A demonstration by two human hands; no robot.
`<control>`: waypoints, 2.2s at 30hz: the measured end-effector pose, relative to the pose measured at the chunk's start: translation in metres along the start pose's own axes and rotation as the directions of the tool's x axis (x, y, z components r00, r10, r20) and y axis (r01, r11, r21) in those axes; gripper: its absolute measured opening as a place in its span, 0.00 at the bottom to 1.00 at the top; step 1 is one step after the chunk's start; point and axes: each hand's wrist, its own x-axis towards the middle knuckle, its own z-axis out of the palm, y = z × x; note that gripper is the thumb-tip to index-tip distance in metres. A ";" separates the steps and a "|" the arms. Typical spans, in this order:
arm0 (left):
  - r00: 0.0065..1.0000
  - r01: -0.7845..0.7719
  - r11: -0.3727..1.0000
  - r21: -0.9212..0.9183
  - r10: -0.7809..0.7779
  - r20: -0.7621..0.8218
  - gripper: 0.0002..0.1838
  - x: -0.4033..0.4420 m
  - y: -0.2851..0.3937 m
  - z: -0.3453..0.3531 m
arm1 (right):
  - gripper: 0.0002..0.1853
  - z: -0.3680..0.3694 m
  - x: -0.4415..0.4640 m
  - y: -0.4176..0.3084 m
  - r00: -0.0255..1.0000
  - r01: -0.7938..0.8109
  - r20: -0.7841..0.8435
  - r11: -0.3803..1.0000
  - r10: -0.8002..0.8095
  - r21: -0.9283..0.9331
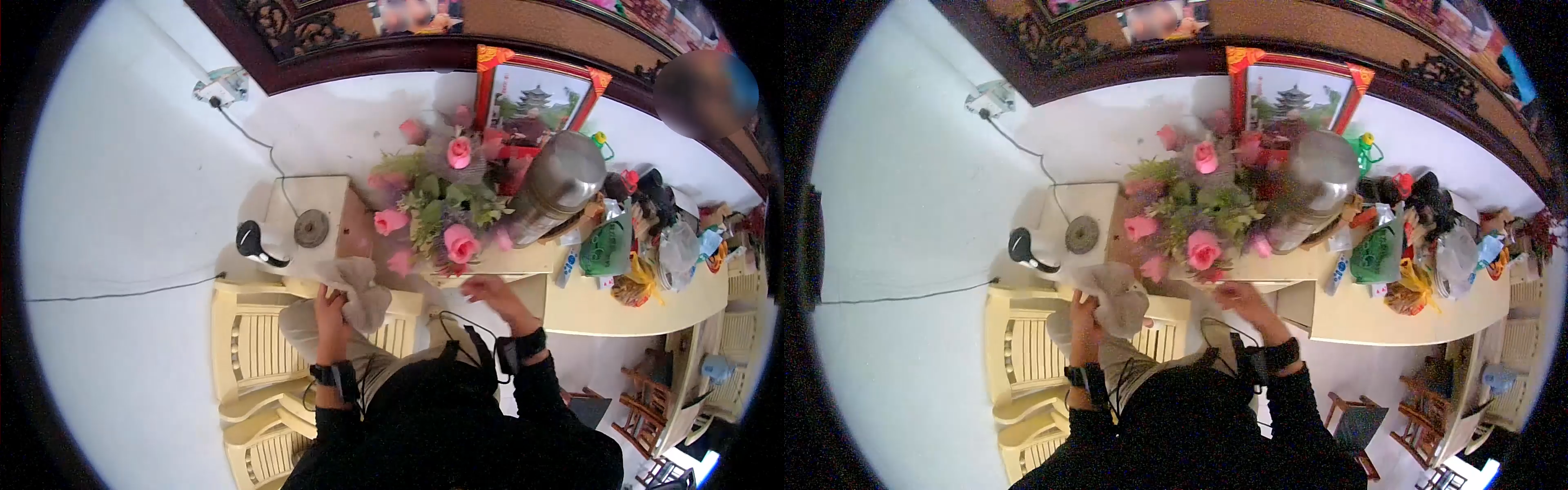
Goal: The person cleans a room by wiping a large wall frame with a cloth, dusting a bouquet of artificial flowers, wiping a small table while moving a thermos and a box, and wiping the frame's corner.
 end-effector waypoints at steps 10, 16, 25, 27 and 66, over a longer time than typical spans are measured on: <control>0.900 -0.060 0.995 0.076 0.021 0.435 0.22 -0.082 0.061 0.094 | 0.57 0.104 -0.019 -0.083 0.855 0.509 0.233 0.838 -0.464 -0.197; 0.728 -0.065 0.997 -0.030 0.068 0.682 0.24 -0.090 0.088 0.108 | 0.48 0.103 -0.031 -0.111 0.867 0.497 0.075 0.864 -0.492 -0.076; 0.720 -0.293 0.945 -0.146 0.318 0.617 0.20 -0.078 0.116 0.114 | 0.44 -0.020 -0.104 -0.197 0.535 0.684 -0.204 0.562 -0.820 -0.465; 0.734 -0.306 0.940 -0.150 0.333 0.592 0.19 -0.071 0.117 0.101 | 0.43 -0.036 -0.131 -0.250 0.500 0.640 -0.321 0.593 -0.804 -0.489; 0.935 -0.051 0.978 0.201 -0.024 0.353 0.14 0.062 0.013 0.026 | 0.11 -0.044 -0.039 -0.025 0.761 0.344 -0.599 0.938 -0.251 0.044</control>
